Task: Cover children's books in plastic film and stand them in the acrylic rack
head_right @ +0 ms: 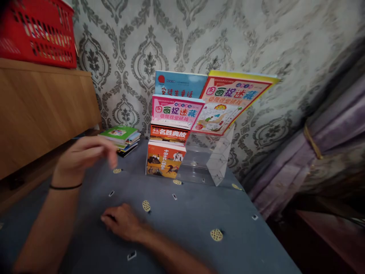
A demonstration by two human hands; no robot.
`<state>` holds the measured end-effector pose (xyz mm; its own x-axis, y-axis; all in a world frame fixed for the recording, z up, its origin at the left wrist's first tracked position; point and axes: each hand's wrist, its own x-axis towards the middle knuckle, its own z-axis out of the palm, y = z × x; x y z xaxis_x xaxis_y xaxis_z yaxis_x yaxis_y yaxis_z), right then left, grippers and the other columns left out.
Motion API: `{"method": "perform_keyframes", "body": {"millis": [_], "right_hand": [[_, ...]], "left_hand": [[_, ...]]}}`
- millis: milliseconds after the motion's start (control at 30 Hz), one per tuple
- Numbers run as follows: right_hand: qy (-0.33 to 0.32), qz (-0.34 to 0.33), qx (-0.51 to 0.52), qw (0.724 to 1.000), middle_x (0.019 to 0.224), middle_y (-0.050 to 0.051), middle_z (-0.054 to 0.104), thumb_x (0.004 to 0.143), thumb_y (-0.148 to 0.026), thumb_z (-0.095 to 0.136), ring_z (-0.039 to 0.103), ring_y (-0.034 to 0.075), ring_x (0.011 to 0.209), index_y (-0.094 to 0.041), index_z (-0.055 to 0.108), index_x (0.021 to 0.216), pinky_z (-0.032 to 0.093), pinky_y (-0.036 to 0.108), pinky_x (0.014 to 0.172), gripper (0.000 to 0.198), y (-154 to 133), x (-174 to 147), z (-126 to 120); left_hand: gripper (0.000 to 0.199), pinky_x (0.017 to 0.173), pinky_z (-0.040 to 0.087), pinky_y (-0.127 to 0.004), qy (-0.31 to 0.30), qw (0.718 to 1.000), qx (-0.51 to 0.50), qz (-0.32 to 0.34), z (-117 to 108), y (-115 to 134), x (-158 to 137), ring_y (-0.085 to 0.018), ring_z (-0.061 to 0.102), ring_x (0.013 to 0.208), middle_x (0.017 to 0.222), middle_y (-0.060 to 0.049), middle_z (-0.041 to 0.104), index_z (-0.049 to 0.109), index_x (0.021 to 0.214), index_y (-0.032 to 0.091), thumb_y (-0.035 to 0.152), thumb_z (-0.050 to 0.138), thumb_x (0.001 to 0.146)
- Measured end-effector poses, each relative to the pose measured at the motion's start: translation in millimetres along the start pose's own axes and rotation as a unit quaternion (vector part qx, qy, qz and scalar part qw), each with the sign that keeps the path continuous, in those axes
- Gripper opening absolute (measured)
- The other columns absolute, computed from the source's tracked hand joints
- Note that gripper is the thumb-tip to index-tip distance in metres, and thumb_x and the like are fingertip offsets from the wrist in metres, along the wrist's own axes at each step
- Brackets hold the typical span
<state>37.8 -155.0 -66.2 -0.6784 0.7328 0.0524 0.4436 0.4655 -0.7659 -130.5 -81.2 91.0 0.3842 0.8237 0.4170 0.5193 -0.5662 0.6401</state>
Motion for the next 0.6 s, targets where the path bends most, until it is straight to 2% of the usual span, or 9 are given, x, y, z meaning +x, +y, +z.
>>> {"method": "perform_keyframes", "body": {"millis": [33, 67, 100, 133, 200, 267, 333, 467, 600], "right_hand": [[0.005, -0.002, 0.004, 1.000, 0.074, -0.002, 0.071, 0.097, -0.023, 0.056, 0.063, 0.012, 0.068, -0.019, 0.074, 0.093, 0.044, 0.021, 0.071, 0.020, 1, 0, 1], [0.009, -0.005, 0.010, 1.000, 0.073, -0.002, 0.071, 0.097, -0.023, 0.056, 0.063, 0.012, 0.068, -0.019, 0.074, 0.093, 0.044, 0.020, 0.071, 0.019, 1, 1, 1], [0.010, -0.006, 0.017, 1.000, 0.073, -0.002, 0.071, 0.096, -0.022, 0.057, 0.064, 0.012, 0.068, -0.019, 0.074, 0.093, 0.044, 0.020, 0.070, 0.018, 2, 1, 1], [0.008, -0.006, 0.023, 1.000, 0.072, -0.002, 0.070, 0.096, -0.022, 0.057, 0.064, 0.012, 0.068, -0.018, 0.074, 0.092, 0.044, 0.019, 0.068, 0.018, 2, 1, 1], [0.004, -0.003, 0.031, 1.000, 0.071, -0.002, 0.069, 0.095, -0.021, 0.057, 0.063, 0.012, 0.067, -0.018, 0.073, 0.088, 0.043, 0.018, 0.065, 0.018, 2, 2, 0], [0.004, -0.004, 0.036, 0.999, 0.070, -0.003, 0.068, 0.095, -0.021, 0.058, 0.061, 0.011, 0.066, -0.018, 0.072, 0.082, 0.043, 0.018, 0.065, 0.019, 2, 1, -1], [0.003, -0.012, 0.042, 0.999, 0.069, -0.003, 0.066, 0.094, -0.020, 0.059, 0.060, 0.010, 0.064, -0.017, 0.070, 0.078, 0.043, 0.018, 0.065, 0.019, 2, 1, -2], [0.000, -0.016, 0.051, 0.999, 0.067, -0.003, 0.065, 0.094, -0.022, 0.058, 0.058, 0.010, 0.063, -0.017, 0.069, 0.078, 0.042, 0.017, 0.065, 0.020, 5, 0, -3], [-0.004, -0.003, 0.058, 0.998, 0.067, -0.003, 0.064, 0.095, -0.022, 0.057, 0.058, 0.010, 0.065, -0.017, 0.070, 0.081, 0.043, 0.016, 0.067, 0.020, 6, 2, -1]], "left_hand": [[0.043, 0.086, 0.057, -0.043, -0.030, 0.999, 0.027, 0.012, 5, -13, 30, -0.027, 0.069, 0.100, 0.103, -0.010, 0.074, 0.064, 0.126, 0.023, 0.044, 0.039, 0.098], [0.040, 0.092, 0.055, -0.044, -0.033, 0.996, 0.081, 0.011, 13, -27, 53, -0.027, 0.068, 0.105, 0.111, -0.012, 0.072, 0.060, 0.129, 0.022, 0.038, 0.042, 0.097], [0.040, 0.098, 0.051, -0.047, -0.003, 0.987, 0.162, -0.011, 21, -42, 70, -0.029, 0.065, 0.112, 0.119, -0.015, 0.069, 0.057, 0.132, 0.019, 0.031, 0.046, 0.095], [0.042, 0.103, 0.046, -0.053, 0.030, 0.965, 0.256, -0.046, 29, -57, 81, -0.033, 0.060, 0.121, 0.127, -0.020, 0.065, 0.055, 0.133, 0.015, 0.024, 0.047, 0.093], [0.049, 0.108, 0.038, -0.061, 0.019, 0.916, 0.385, -0.113, 43, -85, 90, -0.039, 0.050, 0.133, 0.138, -0.027, 0.056, 0.049, 0.138, 0.010, 0.012, 0.047, 0.089], [0.056, 0.110, 0.032, -0.066, 0.004, 0.901, 0.417, -0.119, 50, -105, 91, -0.042, 0.041, 0.140, 0.145, -0.030, 0.049, 0.046, 0.139, 0.008, 0.007, 0.050, 0.083], [0.059, 0.110, 0.029, -0.067, -0.013, 0.892, 0.440, -0.105, 50, -118, 93, -0.041, 0.039, 0.142, 0.147, -0.029, 0.048, 0.046, 0.140, 0.010, 0.006, 0.052, 0.081], [0.049, 0.108, 0.032, -0.066, -0.024, 0.875, 0.476, -0.084, 47, -129, 105, -0.040, 0.047, 0.136, 0.138, -0.027, 0.057, 0.051, 0.135, 0.012, 0.009, 0.047, 0.086], [0.043, 0.106, 0.038, -0.055, -0.038, 0.867, 0.490, -0.082, 42, -133, 117, -0.036, 0.056, 0.126, 0.125, -0.026, 0.065, 0.057, 0.129, 0.009, 0.013, 0.049, 0.087]]}}
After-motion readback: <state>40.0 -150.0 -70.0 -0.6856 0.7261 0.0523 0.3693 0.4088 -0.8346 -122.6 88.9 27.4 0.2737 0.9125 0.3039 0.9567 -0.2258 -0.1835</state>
